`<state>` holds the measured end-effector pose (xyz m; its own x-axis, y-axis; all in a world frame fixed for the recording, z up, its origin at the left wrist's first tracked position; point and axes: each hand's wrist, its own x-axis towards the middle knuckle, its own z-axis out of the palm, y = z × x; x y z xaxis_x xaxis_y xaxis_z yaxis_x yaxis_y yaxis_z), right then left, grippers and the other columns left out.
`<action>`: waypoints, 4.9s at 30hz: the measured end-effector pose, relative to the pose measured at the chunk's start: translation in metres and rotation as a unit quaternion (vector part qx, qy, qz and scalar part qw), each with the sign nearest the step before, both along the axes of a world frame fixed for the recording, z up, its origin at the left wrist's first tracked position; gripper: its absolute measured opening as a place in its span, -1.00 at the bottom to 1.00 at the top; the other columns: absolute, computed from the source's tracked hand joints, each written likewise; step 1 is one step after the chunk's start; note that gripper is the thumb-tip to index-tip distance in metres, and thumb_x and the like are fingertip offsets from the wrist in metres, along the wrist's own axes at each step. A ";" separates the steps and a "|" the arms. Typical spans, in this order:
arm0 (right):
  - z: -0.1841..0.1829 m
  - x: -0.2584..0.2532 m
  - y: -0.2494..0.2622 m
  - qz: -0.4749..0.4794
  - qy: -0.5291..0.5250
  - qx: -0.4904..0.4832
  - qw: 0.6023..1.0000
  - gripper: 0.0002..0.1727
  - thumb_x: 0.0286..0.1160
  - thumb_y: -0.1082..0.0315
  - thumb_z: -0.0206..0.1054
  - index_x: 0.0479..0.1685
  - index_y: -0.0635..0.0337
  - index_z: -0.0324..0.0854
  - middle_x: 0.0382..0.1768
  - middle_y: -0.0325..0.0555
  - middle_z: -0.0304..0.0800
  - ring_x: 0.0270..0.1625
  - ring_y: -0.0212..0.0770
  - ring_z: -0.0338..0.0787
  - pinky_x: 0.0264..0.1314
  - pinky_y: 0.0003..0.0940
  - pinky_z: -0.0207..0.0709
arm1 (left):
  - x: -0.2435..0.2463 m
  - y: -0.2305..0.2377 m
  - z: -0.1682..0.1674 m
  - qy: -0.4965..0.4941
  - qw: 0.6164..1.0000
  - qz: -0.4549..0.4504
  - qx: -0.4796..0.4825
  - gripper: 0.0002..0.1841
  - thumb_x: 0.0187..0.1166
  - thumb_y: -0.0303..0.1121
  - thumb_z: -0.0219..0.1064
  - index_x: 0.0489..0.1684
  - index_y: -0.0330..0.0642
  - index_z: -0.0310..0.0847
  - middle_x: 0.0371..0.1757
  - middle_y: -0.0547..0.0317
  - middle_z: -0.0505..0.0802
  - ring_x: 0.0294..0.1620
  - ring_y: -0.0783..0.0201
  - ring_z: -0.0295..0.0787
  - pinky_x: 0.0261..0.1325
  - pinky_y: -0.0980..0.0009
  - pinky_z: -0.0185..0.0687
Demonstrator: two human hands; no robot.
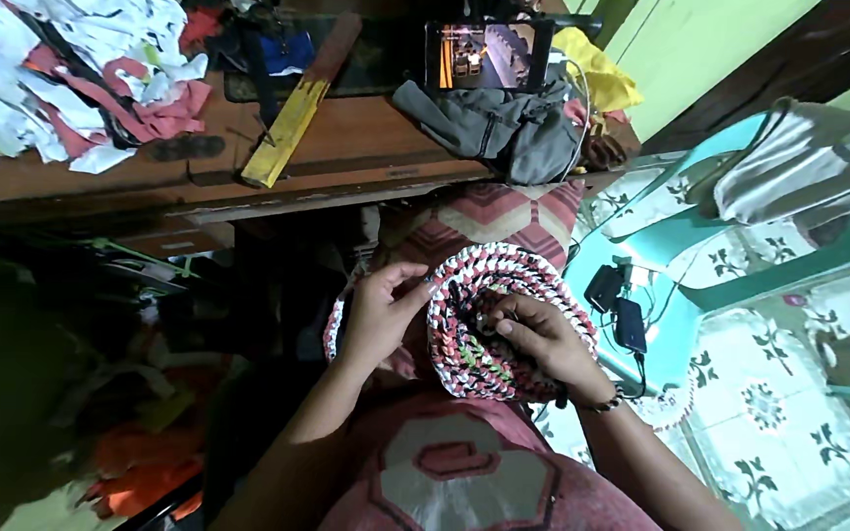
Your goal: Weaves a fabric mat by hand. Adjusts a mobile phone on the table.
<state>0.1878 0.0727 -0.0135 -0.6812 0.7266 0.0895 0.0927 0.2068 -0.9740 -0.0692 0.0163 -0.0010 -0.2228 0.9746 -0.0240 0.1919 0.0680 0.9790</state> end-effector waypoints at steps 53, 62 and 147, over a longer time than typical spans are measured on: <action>-0.010 -0.009 -0.004 -0.026 -0.014 0.045 0.999 -0.79 0.67 0.25 0.31 -0.16 0.23 0.73 -0.29 -0.36 0.78 -0.27 -0.61 0.69 -0.18 -0.63 0.61 | 0.015 -0.010 0.005 -0.048 0.998 -0.038 0.005 -0.86 0.55 -0.37 0.41 -0.08 -0.16 0.64 -0.50 0.38 0.77 -0.62 0.55 0.62 -0.56 0.63 0.55; -0.009 -0.009 -0.006 -0.026 -0.019 0.044 0.998 -0.80 0.67 0.28 0.31 -0.15 0.23 0.73 -0.30 -0.36 0.77 -0.28 -0.63 0.68 -0.20 -0.66 0.59 | 0.016 -0.010 0.001 -0.036 0.999 -0.015 0.023 -0.88 0.53 -0.37 0.41 -0.11 -0.14 0.67 -0.36 0.35 0.82 -0.48 0.56 0.69 -0.44 0.63 0.60; -0.011 -0.009 -0.004 -0.029 -0.017 0.048 0.998 -0.81 0.66 0.30 0.32 -0.19 0.24 0.72 -0.37 -0.37 0.74 -0.35 -0.63 0.65 -0.27 -0.68 0.55 | 0.011 -0.004 -0.016 0.037 0.996 0.003 0.075 -0.84 0.60 -0.27 0.40 -0.25 -0.11 0.86 -0.21 0.36 0.85 -0.17 0.57 0.76 -0.04 0.58 0.72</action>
<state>0.1788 0.0683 -0.0248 -0.6416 0.7545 0.1384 0.1404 0.2929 -0.9458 -0.0582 0.0125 -0.0166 -0.2240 0.9646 0.1394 0.2645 -0.0775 0.9613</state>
